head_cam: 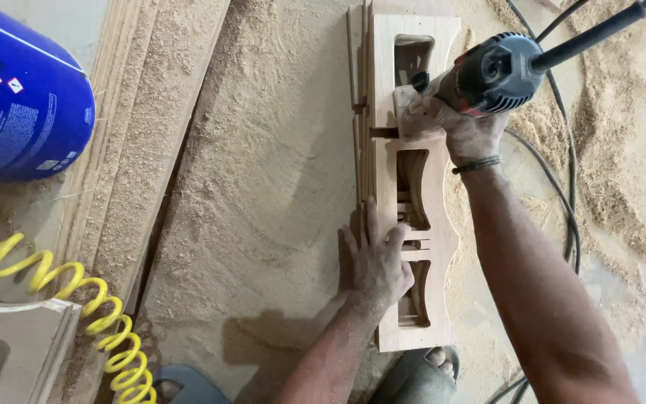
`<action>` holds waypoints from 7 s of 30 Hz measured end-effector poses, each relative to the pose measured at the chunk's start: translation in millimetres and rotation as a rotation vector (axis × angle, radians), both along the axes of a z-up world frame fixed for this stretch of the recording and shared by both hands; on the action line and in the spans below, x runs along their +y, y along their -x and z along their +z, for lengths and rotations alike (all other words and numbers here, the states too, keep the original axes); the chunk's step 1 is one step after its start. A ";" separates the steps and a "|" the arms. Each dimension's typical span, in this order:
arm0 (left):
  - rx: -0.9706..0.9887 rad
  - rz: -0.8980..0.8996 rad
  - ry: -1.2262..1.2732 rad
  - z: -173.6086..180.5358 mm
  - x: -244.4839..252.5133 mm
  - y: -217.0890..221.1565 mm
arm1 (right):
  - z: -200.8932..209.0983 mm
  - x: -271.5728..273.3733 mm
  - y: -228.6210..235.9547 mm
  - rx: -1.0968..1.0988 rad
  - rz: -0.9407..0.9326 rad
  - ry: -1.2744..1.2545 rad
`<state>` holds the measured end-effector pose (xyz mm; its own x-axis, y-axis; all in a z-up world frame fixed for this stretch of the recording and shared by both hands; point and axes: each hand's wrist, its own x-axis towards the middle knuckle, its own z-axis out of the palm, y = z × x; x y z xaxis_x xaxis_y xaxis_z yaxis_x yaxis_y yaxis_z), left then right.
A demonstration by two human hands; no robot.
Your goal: Using a handheld power router to shape and finish the edges of decorative wooden furniture components.
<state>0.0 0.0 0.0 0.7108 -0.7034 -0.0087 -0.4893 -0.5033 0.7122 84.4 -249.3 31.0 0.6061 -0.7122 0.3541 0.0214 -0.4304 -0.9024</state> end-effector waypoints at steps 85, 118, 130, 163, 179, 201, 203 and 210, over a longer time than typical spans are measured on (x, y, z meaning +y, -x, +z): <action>0.177 0.280 -0.041 4.0 40.6 53.6 | -24.5 128.7 127.6 0.041 0.176 0.013; 0.116 0.216 -0.036 -0.9 40.6 52.0 | 9.9 86.1 22.4 0.038 0.069 0.070; 0.149 0.268 -0.072 -0.8 38.6 57.1 | 7.9 72.4 28.5 0.335 -0.156 0.041; 0.293 0.292 -0.083 0.9 36.4 57.0 | -3.4 65.1 89.9 0.247 -0.009 0.043; 0.363 0.254 -0.075 5.6 37.6 54.1 | -16.2 79.3 146.2 0.076 0.198 0.084; 0.405 0.232 -0.091 -3.5 39.2 56.4 | -6.1 93.6 174.2 0.104 0.182 0.084; 0.427 0.229 -0.096 -6.4 39.4 57.1 | -4.7 95.5 172.8 0.113 0.165 0.096; 0.427 0.204 -0.126 6.2 37.9 50.7 | -6.3 101.1 169.5 0.111 0.125 0.063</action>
<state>-50.7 37.9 6.2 0.7483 -0.5248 -0.4057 -0.0488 -0.6535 0.7553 -85.0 -148.2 24.7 0.7267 -0.6071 0.3214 -0.0202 -0.4866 -0.8734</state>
